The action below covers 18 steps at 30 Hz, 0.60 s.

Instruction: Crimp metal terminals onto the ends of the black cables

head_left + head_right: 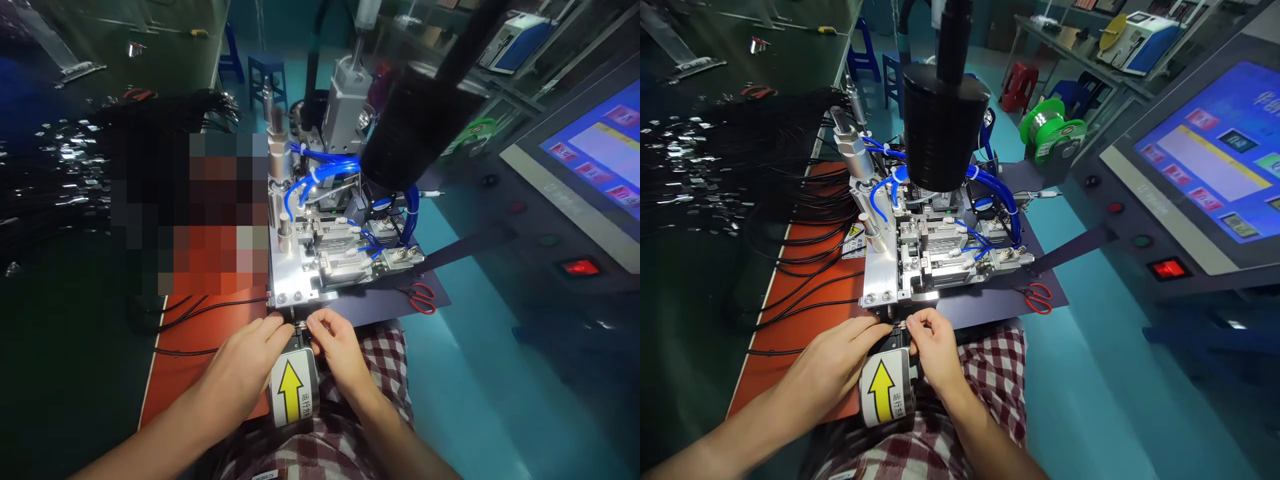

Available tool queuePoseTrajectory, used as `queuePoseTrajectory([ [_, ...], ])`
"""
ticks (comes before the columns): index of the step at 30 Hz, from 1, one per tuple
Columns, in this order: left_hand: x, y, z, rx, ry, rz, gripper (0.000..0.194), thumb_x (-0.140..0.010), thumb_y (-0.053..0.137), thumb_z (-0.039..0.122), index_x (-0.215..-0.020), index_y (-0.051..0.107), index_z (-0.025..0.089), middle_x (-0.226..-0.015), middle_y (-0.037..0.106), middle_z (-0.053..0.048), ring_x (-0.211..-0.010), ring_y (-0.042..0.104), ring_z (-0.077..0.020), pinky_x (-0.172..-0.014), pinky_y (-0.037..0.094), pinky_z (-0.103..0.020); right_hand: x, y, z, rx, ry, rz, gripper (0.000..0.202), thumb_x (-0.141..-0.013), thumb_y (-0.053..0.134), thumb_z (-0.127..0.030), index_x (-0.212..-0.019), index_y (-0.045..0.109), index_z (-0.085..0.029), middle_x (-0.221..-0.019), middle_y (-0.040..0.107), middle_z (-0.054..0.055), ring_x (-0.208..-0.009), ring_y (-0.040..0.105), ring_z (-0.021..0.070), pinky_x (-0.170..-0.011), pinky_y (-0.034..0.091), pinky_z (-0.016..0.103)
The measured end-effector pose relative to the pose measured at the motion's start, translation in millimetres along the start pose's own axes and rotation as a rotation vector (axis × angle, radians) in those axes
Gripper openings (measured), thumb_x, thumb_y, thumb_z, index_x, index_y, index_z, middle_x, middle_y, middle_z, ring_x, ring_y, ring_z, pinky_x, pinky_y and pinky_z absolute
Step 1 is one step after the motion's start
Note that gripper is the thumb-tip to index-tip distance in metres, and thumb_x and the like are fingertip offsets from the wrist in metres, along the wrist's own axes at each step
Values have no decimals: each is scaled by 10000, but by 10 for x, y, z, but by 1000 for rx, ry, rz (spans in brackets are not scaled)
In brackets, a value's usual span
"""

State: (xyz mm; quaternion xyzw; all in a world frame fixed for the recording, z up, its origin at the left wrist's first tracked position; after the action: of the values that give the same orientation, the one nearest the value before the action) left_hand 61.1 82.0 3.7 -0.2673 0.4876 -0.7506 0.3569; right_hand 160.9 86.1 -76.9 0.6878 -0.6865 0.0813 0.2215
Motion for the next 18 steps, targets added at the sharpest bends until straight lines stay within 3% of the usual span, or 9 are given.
queuePoseTrajectory([
  [6, -5, -19, -11, 28, -12, -15, 318, -821, 369, 26, -1010, 588, 157, -906, 602, -69, -784, 578, -212, -654, 510, -333, -7, -1, -37, 43, -12, -2, 252, -788, 592, -388, -705, 502, -168, -473, 438, -70, -434, 370, 82, -444, 282, 203],
  [13, 36, -130, 36, 1, 68, 155, 284, -827, 388, 41, -980, 601, 152, -918, 618, -84, -768, 582, -208, -640, 511, -321, 3, 6, -46, 49, -18, -4, 258, -793, 588, -396, -711, 503, -167, -484, 467, -60, -447, 396, 94, -459, 320, 213],
  [18, 34, -115, 29, -31, 75, 153, 267, -822, 417, 35, -979, 605, 142, -902, 618, -83, -774, 563, -210, -658, 500, -329, 15, -16, -49, 65, -20, 15, 265, -780, 613, -410, -707, 511, -176, -483, 486, -54, -450, 408, 105, -462, 322, 222],
])
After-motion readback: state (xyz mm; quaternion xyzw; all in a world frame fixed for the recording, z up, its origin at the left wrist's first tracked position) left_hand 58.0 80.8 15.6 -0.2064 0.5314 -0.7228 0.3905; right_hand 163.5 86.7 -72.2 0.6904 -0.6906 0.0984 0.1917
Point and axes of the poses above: each hand's wrist, its own x-axis away from the middle knuckle, its own y-axis out of the palm, z = x × y, the point moved 10 cm from there along -x, towards the middle knuckle
